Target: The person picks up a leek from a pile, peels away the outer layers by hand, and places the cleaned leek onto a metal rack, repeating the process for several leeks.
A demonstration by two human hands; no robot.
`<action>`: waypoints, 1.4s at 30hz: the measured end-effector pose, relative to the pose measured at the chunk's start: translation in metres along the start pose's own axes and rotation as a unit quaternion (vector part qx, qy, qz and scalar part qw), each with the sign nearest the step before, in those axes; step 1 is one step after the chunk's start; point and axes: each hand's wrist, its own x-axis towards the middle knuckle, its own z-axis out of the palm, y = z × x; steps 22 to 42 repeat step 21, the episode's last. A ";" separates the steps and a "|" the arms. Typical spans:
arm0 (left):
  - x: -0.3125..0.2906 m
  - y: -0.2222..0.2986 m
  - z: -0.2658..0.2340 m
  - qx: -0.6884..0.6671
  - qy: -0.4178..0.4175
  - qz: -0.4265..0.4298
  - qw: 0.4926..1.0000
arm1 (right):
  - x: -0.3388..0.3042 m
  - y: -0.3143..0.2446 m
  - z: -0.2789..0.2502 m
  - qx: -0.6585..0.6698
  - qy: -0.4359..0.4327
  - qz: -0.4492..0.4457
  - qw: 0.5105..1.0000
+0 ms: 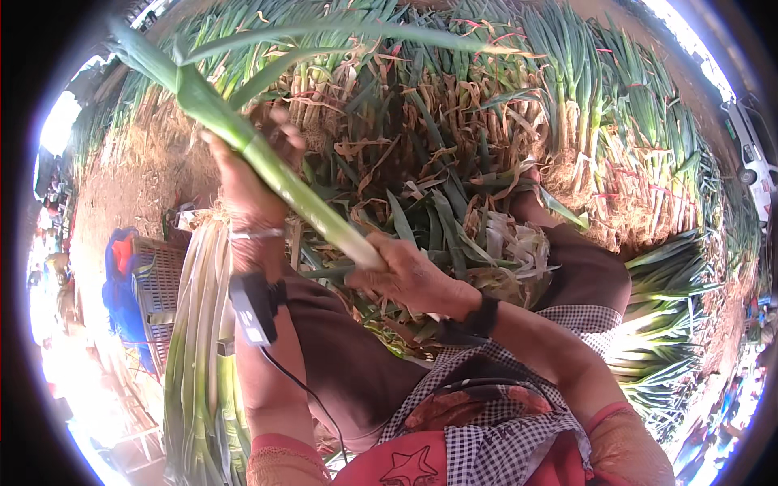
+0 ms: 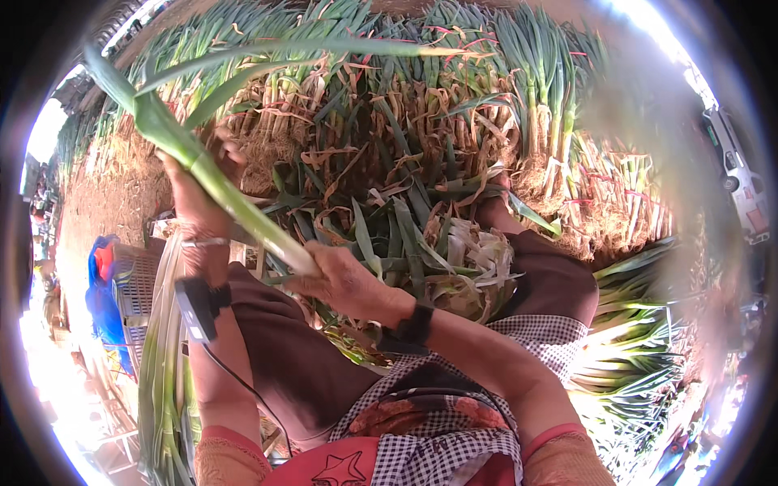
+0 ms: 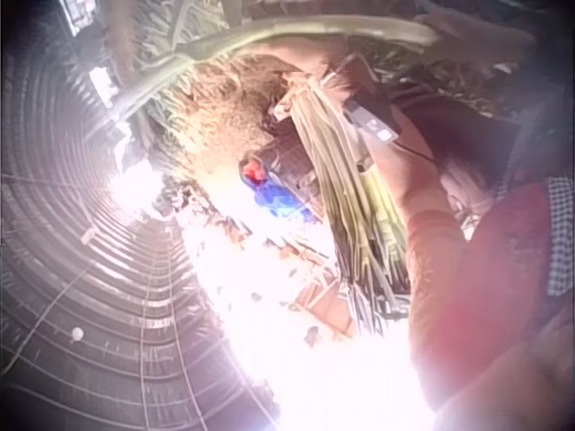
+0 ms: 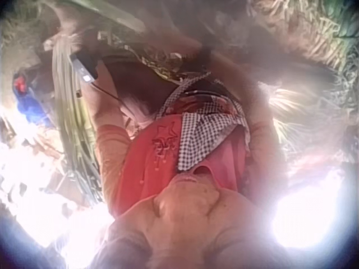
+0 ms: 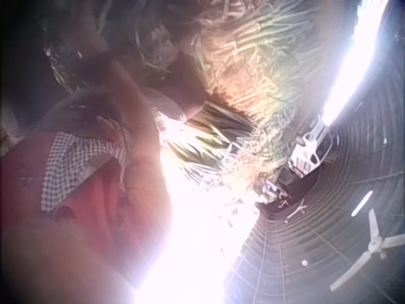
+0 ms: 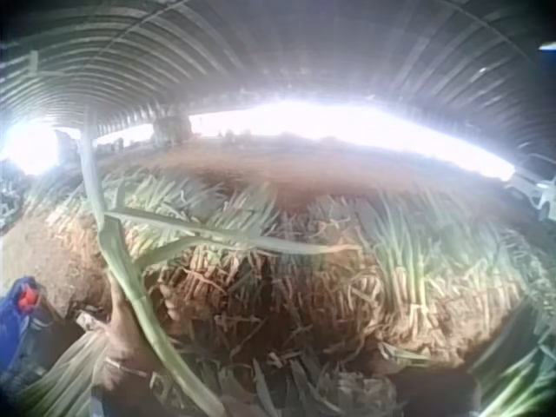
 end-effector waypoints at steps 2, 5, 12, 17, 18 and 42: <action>-0.004 -0.015 -0.010 0.035 0.005 -0.037 0.999 | 0.008 0.009 -0.002 -0.187 0.149 -0.138 0.961; 0.002 -0.022 -0.025 0.031 -0.024 -0.071 0.997 | -0.005 -0.017 0.002 0.053 0.096 0.020 0.994; 0.007 -0.024 -0.011 -0.033 -0.201 -0.093 0.975 | -0.006 0.002 -0.017 0.042 0.163 -0.057 0.984; -0.001 -0.032 -0.004 -0.009 -0.180 -0.088 0.980 | -0.010 -0.011 -0.017 -0.042 0.191 -0.063 0.979; -0.003 -0.033 -0.001 0.012 -0.168 -0.084 0.982 | -0.013 -0.009 -0.017 -0.175 0.190 -0.092 0.962; -0.004 -0.036 0.002 0.043 -0.147 -0.076 0.985 | -0.016 -0.005 -0.023 -0.286 0.165 -0.101 0.938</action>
